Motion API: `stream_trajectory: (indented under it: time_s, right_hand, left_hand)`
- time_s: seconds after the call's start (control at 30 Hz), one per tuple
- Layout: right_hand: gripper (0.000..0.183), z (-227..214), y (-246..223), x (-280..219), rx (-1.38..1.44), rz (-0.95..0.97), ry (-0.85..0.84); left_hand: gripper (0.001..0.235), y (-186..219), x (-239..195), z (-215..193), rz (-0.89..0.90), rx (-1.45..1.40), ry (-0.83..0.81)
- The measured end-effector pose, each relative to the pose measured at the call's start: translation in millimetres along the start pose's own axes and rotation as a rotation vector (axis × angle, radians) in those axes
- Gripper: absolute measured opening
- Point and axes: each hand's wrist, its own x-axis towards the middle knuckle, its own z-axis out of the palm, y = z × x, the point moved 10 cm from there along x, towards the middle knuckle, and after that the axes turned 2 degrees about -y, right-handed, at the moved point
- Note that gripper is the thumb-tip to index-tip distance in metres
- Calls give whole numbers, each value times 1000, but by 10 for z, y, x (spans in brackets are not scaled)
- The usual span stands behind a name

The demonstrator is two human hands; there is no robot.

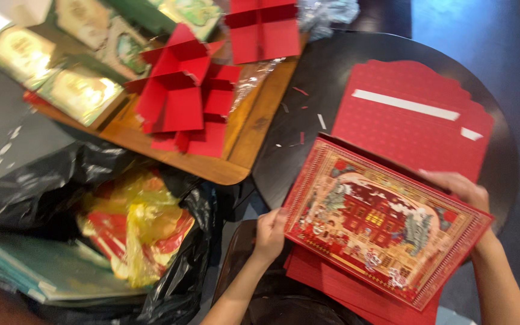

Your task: The person assembles red paper boxes by folding and tucking flaps. They then open a larger red box to reveal a decorative interior and handle various other boxes and packaging materials on the table.

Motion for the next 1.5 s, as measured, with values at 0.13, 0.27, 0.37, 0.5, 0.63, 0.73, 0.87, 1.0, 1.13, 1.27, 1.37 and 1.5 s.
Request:
stream_trajectory:
  time_s: [0.13, 0.27, 0.37, 0.5, 0.63, 0.73, 0.87, 1.0, 1.13, 1.27, 1.37, 1.5]
  right_hand:
    - [49, 152, 340, -425, 197, 26, 66]
    - [49, 467, 1241, -842, 695, 321, 135]
    - [43, 560, 1538, -1061, 555, 297, 102]
    - [43, 730, 1703, -1121, 750, 408, 70]
    - [50, 747, 1552, -1226, 1072, 494, 91]
    - [44, 535, 1072, -1056, 567, 218, 70]
    - [42, 617, 740, -989, 520, 324, 48]
    - [46, 605, 215, -824, 513, 236, -32]
    - [66, 363, -420, -620, 58, -23, 41]
    - [29, 230, -660, -475, -342, -141, 143]
    - [35, 133, -431, -321, -215, -4, 107]
    - [32, 44, 88, -61, 108, 341, -81]
  left_hand:
    - [42, -109, -22, -17, -22, -33, 29]
    - [48, -132, 3, -19, -33, -45, 20]
    - [46, -96, 2, -4, -42, -28, 27]
    - [38, 13, 7, -46, -34, 36, 48]
    - [31, -22, -31, -22, -66, -80, 67]
    - [31, -55, -5, -30, -36, -85, 47]
    - [33, -160, -36, -47, -4, -65, 39]
    - [27, -233, -54, -56, -33, -101, 26]
    - [27, -145, -110, -90, -77, -243, -198]
    - [29, 62, -283, -208, -9, -259, -469]
    - [29, -7, -366, -262, -139, -237, -461]
    - [28, -51, -305, -147, -296, -234, -338]
